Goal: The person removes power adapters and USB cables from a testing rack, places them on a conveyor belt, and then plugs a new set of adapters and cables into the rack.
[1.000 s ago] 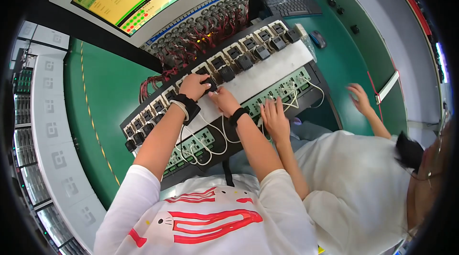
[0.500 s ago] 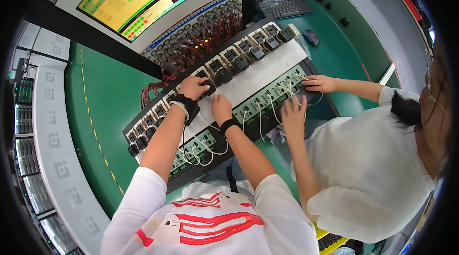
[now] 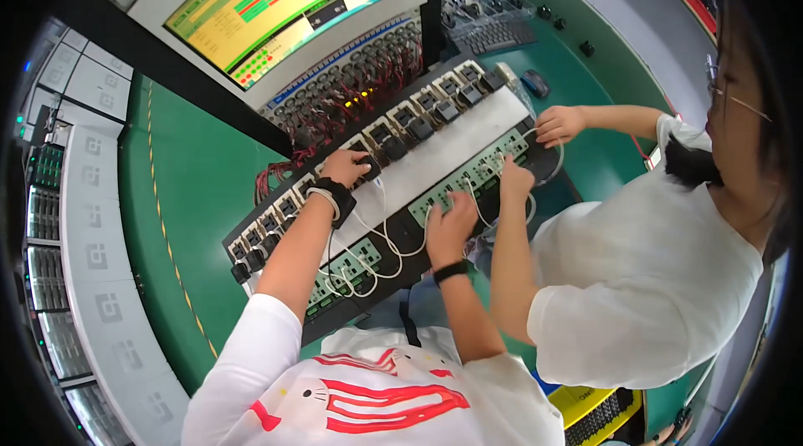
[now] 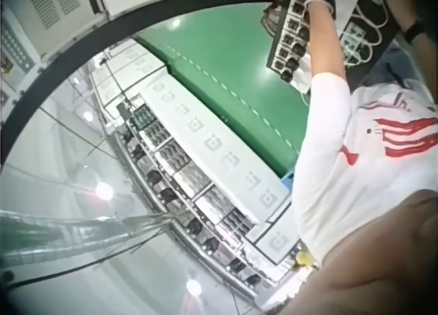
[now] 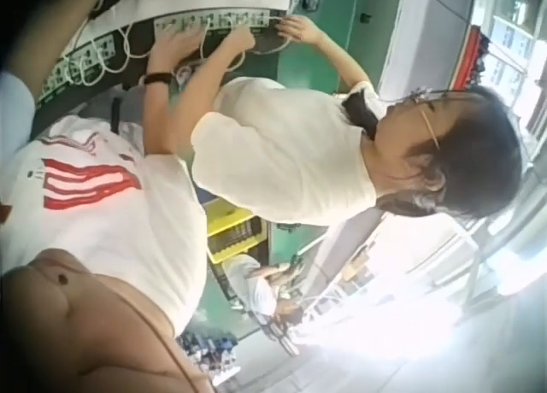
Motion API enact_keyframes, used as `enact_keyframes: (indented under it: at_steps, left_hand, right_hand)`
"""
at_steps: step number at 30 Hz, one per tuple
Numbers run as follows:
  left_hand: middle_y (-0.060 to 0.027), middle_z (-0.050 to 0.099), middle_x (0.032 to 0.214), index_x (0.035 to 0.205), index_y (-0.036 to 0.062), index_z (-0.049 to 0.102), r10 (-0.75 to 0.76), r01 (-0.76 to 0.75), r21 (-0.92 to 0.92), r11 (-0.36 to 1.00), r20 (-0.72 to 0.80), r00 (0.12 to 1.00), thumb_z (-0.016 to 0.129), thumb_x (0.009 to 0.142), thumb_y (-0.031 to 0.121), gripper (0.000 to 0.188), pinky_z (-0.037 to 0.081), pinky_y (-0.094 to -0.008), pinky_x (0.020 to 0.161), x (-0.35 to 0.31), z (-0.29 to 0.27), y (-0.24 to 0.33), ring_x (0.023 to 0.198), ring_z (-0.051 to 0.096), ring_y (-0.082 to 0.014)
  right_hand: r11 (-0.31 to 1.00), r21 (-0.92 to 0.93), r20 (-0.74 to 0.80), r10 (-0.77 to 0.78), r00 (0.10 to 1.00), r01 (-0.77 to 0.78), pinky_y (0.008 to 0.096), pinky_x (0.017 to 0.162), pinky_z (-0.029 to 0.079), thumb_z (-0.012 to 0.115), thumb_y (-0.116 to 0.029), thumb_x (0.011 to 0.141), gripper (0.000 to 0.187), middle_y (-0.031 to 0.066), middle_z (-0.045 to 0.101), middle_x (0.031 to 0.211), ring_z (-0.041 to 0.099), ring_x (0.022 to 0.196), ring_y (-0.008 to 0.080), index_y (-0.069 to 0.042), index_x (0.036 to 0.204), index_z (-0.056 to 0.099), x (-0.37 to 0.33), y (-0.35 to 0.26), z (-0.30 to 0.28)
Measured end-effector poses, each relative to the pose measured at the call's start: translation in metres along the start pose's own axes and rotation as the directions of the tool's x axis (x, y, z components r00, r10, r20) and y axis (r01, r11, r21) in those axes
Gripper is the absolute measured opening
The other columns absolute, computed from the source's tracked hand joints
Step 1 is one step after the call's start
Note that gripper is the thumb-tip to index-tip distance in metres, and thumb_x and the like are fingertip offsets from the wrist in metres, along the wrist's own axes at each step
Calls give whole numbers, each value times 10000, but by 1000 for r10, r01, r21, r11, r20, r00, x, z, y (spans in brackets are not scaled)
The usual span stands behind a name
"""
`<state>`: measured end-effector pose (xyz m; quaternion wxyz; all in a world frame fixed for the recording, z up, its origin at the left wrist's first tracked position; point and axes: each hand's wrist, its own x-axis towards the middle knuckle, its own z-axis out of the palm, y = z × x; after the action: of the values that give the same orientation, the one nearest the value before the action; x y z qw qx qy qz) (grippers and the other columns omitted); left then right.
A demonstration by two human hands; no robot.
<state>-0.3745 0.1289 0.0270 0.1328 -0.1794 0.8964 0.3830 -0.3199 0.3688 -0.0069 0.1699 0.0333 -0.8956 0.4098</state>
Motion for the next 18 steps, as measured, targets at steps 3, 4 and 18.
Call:
enact_keyframes:
  at_steps: [3, 4, 18]
  left_hand:
    - [-144, 635, 1087, 1098, 84, 647, 49, -50, 47, 998, 16, 999, 669, 766, 227, 363, 465, -381, 862, 5, 2, -6, 995, 597, -300]
    - [-139, 612, 1136, 1110, 99, 644, 42, -43, 99, 994, 15, 999, 670, 763, 231, 372, 450, -385, 904, 5, 0, -10, 1052, 569, -298]
    - [-161, 506, 1286, 1259, 61, 516, 143, -153, 226, 962, 61, 988, 582, 842, 364, 520, 400, -404, 970, 44, 24, 34, 1183, 474, -314]
  right_hand:
    - [970, 180, 405, 80, 911, -165, 349, 640, 409, 516, -75, 789, 87, 136, 498, 766, 506, 707, 276, -19, 855, 506, -33, 40, -13]
    - [965, 219, 473, 23, 881, -143, 325, 625, 417, 490, -50, 782, 50, 102, 529, 756, 518, 683, 226, -23, 799, 529, -37, 27, -26]
    - [929, 47, 616, -316, 722, 367, 320, 659, 425, 695, -118, 727, 151, 101, 567, 814, 551, 763, 239, -11, 802, 619, 47, -111, -130]
